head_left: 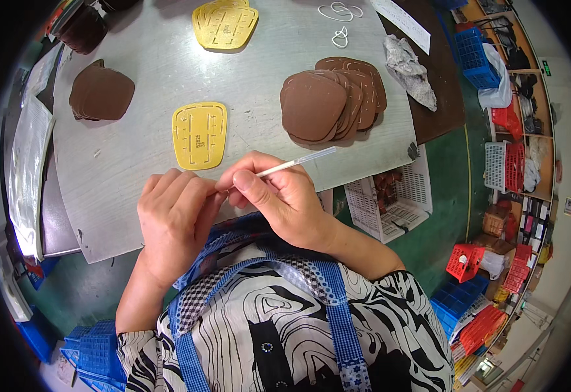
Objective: Marking leather shoe components using a yellow stencil and a silver-tipped marking pen.
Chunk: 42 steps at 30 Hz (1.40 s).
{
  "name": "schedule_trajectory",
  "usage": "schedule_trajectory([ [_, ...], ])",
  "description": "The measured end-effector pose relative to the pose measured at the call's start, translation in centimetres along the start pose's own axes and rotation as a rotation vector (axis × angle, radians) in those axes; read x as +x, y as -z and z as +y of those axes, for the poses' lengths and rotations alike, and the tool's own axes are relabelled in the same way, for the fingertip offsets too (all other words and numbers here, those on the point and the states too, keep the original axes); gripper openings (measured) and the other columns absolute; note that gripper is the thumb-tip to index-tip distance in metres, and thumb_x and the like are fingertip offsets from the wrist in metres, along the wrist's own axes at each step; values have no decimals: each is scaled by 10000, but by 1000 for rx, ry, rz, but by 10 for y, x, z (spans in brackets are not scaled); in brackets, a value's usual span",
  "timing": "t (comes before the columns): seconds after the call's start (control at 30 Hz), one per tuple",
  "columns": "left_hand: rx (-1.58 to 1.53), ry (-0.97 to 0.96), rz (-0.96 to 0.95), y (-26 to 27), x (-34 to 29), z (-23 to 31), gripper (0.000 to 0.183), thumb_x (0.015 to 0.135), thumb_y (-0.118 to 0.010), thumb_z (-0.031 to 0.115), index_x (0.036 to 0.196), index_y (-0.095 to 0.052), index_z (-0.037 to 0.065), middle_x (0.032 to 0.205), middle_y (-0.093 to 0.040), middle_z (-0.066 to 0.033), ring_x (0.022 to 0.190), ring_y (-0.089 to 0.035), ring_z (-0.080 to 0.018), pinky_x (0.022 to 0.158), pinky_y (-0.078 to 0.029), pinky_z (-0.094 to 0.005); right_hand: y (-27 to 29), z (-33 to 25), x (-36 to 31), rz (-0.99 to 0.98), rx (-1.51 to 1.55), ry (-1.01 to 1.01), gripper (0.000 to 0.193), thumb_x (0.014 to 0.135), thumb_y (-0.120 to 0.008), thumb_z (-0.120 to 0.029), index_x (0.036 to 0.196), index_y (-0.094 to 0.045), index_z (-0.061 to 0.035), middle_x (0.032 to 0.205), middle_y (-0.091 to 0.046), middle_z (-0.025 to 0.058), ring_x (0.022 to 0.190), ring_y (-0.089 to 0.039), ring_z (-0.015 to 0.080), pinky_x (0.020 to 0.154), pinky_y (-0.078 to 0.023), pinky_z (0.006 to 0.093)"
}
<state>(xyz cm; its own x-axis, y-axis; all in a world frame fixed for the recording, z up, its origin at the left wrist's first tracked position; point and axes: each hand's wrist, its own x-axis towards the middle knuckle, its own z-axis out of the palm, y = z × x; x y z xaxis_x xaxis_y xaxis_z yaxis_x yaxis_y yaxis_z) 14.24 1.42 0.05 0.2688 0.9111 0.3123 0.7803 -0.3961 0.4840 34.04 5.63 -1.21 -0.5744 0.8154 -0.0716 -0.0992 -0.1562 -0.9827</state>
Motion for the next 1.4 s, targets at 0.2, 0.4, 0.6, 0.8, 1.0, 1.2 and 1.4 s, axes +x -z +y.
schedule_trajectory([
  [0.2, -60, -27, 35, -2, -4, 4, 159, 766, -790, 98, 847, -653, 98, 705, -573, -29, 655, -562, -243, 627, -385, -381, 0, -4, 1, 33, -55, 5, 413, 1123, -483, -354, 1013, -683, -10, 852, -665, 19, 742, -620, 58, 693, -516, 214],
  [0.4, -93, -93, 65, -13, -11, -2, 165, 733, -790, 93, 821, -651, 106, 699, -566, -9, 646, -551, -220, 626, -386, -366, -10, 9, -3, 103, -216, 198, 392, 1125, -485, -269, 889, -634, 8, 810, -634, 60, 620, -619, 124, 579, -496, 267],
  [0.6, -176, -97, 34, -20, -11, -4, 178, 706, -787, 73, 829, -658, 67, 705, -575, -54, 646, -545, -264, 634, -401, -380, -5, 18, -2, 74, -336, 335, 220, 1075, -546, -127, 906, -598, 5, 790, -617, 84, 629, -609, 198, 562, -487, 323],
  [0.8, -198, -41, 84, -14, -18, -7, 181, 714, -792, 67, 824, -649, 61, 695, -564, -64, 631, -540, -276, 626, -412, -388, -10, 18, 7, 44, -483, 425, 126, 1011, -610, -78, 899, -605, -20, 790, -626, 103, 661, -618, 290, 591, -491, 383],
  [1.0, -281, -115, 101, -35, -5, -5, 161, 816, -731, 182, 861, -598, 102, 770, -587, -38, 739, -615, -242, 668, -456, -377, 12, 12, -8, 98, -352, 215, 333, 1113, -484, -177, 883, -645, 2, 756, -609, 55, 643, -561, 111, 600, -468, 262],
  [1.2, -47, 8, 141, 4, -28, -11, 195, 751, -782, 138, 882, -637, 133, 779, -599, -14, 752, -621, -249, 680, -467, -387, 4, -3, 6, -97, -87, 84, 267, 1101, -536, -215, 1166, -649, 17, 865, -654, 54, 756, -608, 100, 697, -509, 243],
  [1.4, 446, 591, 387, 76, -80, -82, 104, 868, -688, 123, 806, -628, 67, 725, -609, -121, 701, -620, -336, 681, -493, -445, 13, -10, 19, -191, -136, -63, 374, 1063, -603, -140, 1392, -557, 31, 929, -695, 74, 825, -645, 112, 764, -530, 252],
])
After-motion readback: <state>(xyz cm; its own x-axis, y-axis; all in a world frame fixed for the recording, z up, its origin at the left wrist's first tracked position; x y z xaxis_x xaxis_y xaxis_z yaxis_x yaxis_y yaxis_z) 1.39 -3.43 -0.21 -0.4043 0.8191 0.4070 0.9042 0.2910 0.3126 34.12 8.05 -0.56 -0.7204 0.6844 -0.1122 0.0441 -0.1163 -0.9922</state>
